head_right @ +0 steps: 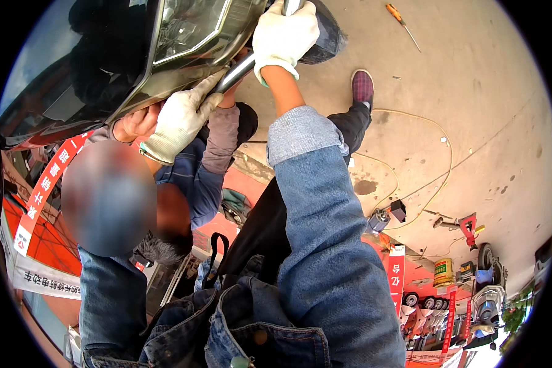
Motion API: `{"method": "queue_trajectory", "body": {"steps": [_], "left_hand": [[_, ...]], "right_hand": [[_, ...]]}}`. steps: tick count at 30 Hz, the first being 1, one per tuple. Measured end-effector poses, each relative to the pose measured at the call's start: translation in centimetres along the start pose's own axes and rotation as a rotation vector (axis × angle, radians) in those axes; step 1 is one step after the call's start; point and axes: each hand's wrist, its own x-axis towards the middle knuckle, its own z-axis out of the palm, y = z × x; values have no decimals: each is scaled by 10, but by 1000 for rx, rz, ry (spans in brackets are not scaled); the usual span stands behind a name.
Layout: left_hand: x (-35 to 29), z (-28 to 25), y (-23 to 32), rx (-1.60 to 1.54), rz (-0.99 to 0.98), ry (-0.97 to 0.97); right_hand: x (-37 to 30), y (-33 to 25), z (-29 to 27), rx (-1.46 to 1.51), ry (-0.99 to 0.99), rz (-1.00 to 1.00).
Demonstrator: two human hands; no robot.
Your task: The person positions a chrome bumper onto the front of a black scooter and secures it with bolts. They use a screwdriver to tighten the fasteners while another person assists by holding the bumper in place.
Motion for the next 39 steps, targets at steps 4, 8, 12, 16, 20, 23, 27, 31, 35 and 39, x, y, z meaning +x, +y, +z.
{"method": "queue_trajectory", "body": {"steps": [4,8,12,16,20,23,27,31,35,39], "left_hand": [[4,7,16,40,-89,3],[-2,10,10,126,-40,66],[-3,12,7,99,14,117],[-5,4,17,195,-49,-42],[-4,0,16,361,21,-59],[0,-4,22,381,-20,-128],[3,-2,19,383,-44,-173],[-4,-1,14,331,-94,-225],[-8,4,14,317,-156,-182],[-1,-1,25,439,-146,-206]], "right_hand": [[2,-2,-3,38,-7,44],[0,-4,-7,29,-11,65],[1,-1,-7,64,-9,79],[1,2,-5,16,51,20],[2,0,-6,28,19,50],[3,3,-7,21,30,21],[1,6,-7,44,38,44],[-1,7,-5,40,38,36],[0,6,-5,29,26,25],[1,11,-1,46,70,-32]]}}
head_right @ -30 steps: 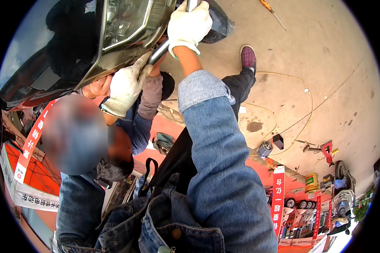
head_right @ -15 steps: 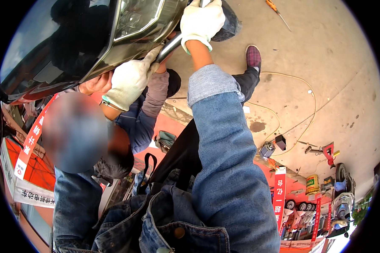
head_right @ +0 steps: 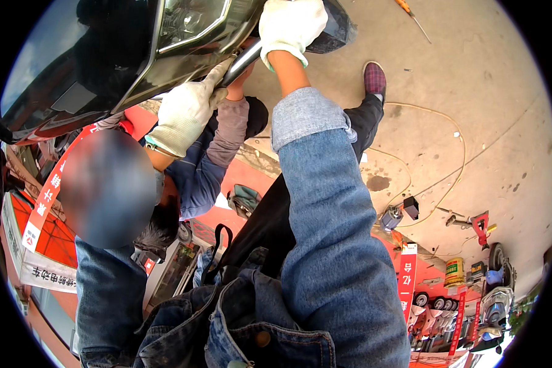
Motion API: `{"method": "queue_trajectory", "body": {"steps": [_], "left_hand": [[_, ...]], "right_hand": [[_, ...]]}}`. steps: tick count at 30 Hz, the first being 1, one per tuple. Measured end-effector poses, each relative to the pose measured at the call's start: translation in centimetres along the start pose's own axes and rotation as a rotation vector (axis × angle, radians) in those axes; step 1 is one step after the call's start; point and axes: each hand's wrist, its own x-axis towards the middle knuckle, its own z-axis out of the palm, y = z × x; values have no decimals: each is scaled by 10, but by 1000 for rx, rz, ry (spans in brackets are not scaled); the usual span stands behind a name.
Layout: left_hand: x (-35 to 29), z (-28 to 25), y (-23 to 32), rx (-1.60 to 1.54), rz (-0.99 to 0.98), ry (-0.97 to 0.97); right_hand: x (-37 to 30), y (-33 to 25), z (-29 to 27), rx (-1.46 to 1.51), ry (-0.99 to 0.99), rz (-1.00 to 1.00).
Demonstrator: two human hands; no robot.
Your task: The person positions a chrome bumper onto the front of a black scooter and secures it with bolts. They use a screwdriver to tighten the fasteners while another person assists by holding the bumper in place.
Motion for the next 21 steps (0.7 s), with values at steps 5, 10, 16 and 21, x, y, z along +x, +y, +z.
{"method": "queue_trajectory", "body": {"steps": [5,10,16,21], "left_hand": [[-2,-4,-1,24,22,-3],[-3,-11,2,26,-20,-10],[-3,-5,-5,-68,-40,46],[-4,-8,3,-120,-80,38]], "right_hand": [[-2,-1,-3,0,-24,14],[-2,2,3,64,-93,114],[1,6,12,172,-215,267],[2,12,13,234,-196,170]]}}
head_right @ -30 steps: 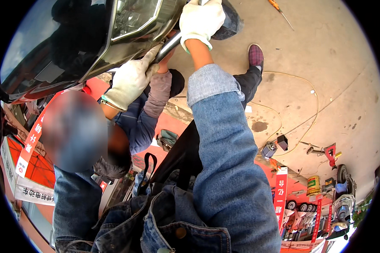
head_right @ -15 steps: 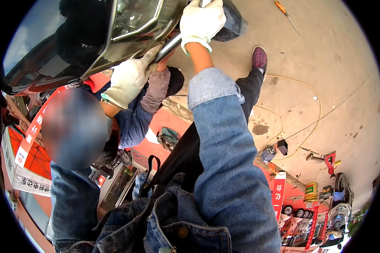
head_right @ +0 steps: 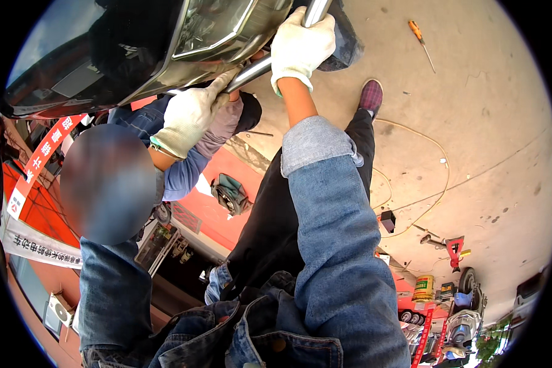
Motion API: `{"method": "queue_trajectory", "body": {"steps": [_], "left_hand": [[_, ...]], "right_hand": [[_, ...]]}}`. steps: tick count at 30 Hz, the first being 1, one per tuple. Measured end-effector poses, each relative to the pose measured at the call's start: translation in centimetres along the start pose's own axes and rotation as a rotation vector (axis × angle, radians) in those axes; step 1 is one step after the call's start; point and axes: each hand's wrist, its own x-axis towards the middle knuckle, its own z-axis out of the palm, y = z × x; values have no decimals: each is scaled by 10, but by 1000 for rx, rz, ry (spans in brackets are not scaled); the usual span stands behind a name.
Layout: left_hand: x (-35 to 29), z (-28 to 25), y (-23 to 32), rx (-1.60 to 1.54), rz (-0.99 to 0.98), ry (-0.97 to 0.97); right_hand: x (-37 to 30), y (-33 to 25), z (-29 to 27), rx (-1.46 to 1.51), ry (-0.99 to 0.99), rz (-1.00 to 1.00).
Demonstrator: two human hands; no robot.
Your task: The person positions a chrome bumper onto the front of a black scooter and secures it with bolts. They use a screwdriver to tighten the fasteners while another person assists by holding the bumper in place.
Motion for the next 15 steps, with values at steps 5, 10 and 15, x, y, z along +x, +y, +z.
{"method": "queue_trajectory", "body": {"steps": [5,10,15], "left_hand": [[-1,3,-3,16,-8,-31],[-6,2,-7,-5,32,10],[-4,8,-8,20,46,37]], "right_hand": [[-11,-30,-22,233,-199,187],[-11,-15,-28,426,-382,344],[-14,-22,-20,573,-281,433]]}}
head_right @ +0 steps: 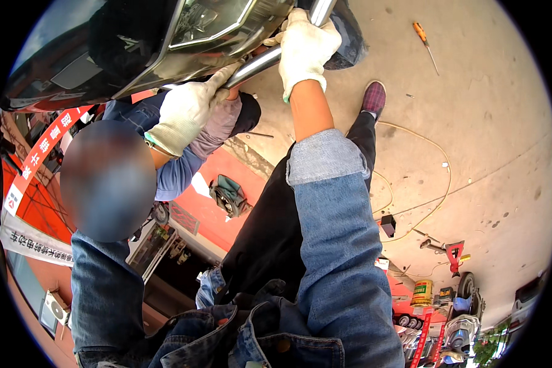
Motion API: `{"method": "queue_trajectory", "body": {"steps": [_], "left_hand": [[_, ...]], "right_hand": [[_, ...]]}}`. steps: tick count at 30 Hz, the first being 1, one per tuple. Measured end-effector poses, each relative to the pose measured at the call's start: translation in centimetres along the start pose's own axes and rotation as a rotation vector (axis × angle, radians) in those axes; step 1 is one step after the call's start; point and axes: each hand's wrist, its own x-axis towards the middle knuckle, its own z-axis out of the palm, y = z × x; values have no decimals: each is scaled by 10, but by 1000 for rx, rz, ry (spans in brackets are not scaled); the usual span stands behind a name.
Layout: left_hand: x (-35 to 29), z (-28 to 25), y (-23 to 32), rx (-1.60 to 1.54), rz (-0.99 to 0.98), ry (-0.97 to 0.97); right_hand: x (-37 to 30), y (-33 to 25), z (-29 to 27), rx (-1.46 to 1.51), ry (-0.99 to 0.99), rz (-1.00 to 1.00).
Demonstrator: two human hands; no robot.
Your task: The person positions a chrome bumper onto the front of a black scooter and secures it with bolts. They use a screwdriver to tighten the fasteners while another person assists by holding the bumper in place.
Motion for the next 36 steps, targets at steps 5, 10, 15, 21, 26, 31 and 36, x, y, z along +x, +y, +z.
{"method": "queue_trajectory", "body": {"steps": [5,10,15,21,26,31,36], "left_hand": [[2,4,-4,-15,38,31],[1,0,-2,-4,0,-17],[4,-2,0,-39,-40,-54],[3,1,-2,-59,-40,-38],[2,-1,-7,-28,-17,-51],[4,4,-9,-42,28,-22],[2,10,-12,-17,60,-51]], "right_hand": [[6,7,3,-15,82,-38],[10,13,7,-61,177,-43],[14,16,9,-223,233,-127],[11,15,8,-221,229,-117],[6,12,11,-177,209,-172],[43,23,-22,763,-352,364],[-3,1,19,-374,385,-184]]}}
